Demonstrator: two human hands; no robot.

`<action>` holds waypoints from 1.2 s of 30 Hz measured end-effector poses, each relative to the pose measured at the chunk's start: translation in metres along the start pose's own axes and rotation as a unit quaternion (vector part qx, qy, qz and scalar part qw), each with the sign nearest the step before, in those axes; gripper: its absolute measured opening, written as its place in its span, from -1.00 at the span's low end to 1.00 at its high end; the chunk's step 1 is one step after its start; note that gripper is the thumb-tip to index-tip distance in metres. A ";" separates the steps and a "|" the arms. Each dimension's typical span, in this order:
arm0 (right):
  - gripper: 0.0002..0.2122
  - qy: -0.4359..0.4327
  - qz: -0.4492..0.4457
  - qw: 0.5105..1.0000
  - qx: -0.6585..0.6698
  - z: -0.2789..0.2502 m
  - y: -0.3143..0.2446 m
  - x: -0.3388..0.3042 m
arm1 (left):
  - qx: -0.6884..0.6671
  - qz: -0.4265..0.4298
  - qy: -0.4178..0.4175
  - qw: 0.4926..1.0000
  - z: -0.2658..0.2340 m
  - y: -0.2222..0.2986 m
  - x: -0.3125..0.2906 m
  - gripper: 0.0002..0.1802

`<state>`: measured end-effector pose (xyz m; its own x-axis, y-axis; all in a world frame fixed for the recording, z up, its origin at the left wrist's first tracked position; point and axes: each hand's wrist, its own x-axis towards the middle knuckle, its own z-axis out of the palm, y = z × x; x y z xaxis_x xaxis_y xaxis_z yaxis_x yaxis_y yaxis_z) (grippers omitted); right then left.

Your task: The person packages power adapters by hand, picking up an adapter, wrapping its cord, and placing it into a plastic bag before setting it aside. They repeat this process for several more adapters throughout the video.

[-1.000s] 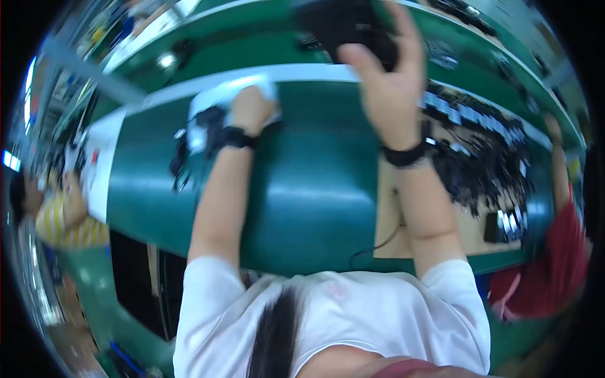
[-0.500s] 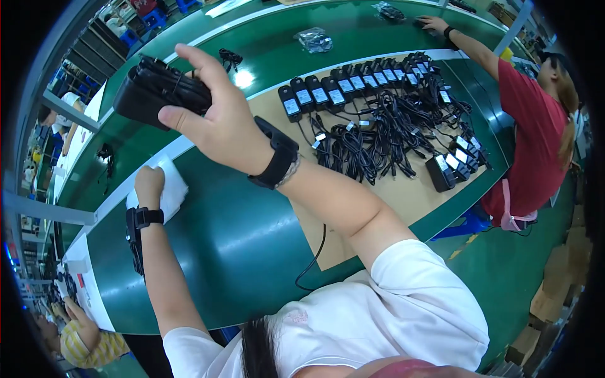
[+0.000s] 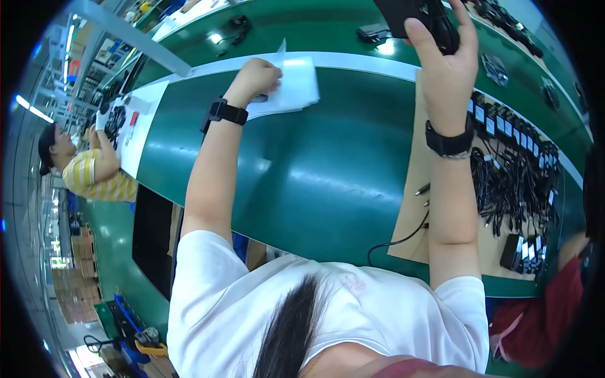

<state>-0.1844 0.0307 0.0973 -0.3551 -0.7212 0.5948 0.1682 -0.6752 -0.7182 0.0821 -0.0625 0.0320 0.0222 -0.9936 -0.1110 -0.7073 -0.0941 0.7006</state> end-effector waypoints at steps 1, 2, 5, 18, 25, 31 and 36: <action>-0.43 -0.012 -0.017 1.000 -0.017 0.001 0.005 0.002 | -0.018 -0.006 -0.022 1.000 -0.006 0.001 -0.006 -0.77; -0.43 -0.016 -0.016 1.000 -0.012 0.006 0.008 0.000 | -0.038 -0.011 -0.046 0.998 -0.010 0.000 -0.009 -0.78; -0.53 -0.063 0.119 0.988 0.069 0.006 0.025 -0.009 | -0.061 0.014 -0.034 0.997 -0.009 -0.008 -0.013 -0.78; -0.61 0.002 0.356 0.934 0.038 -0.006 0.097 -0.042 | 0.009 0.212 0.074 0.974 0.087 0.012 -0.063 -0.57; -0.55 -0.204 0.145 0.918 -0.307 0.002 0.078 -0.062 | -0.144 0.218 0.153 0.953 0.092 -0.007 -0.039 -0.64; -0.59 -0.302 0.025 0.862 -0.406 0.005 0.078 -0.074 | -0.225 0.259 0.182 0.922 0.080 0.014 -0.054 -0.78; -0.58 -0.348 -0.017 0.822 -0.449 0.012 0.069 -0.074 | -0.104 0.335 0.228 0.908 0.080 0.012 -0.057 -0.83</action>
<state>-0.1356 0.0356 0.0081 0.3205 -0.8294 0.4576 -0.6898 -0.5354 -0.4873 0.0160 -0.0018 -0.0096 -0.0402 -0.7505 0.6597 -0.5216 0.5789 0.6268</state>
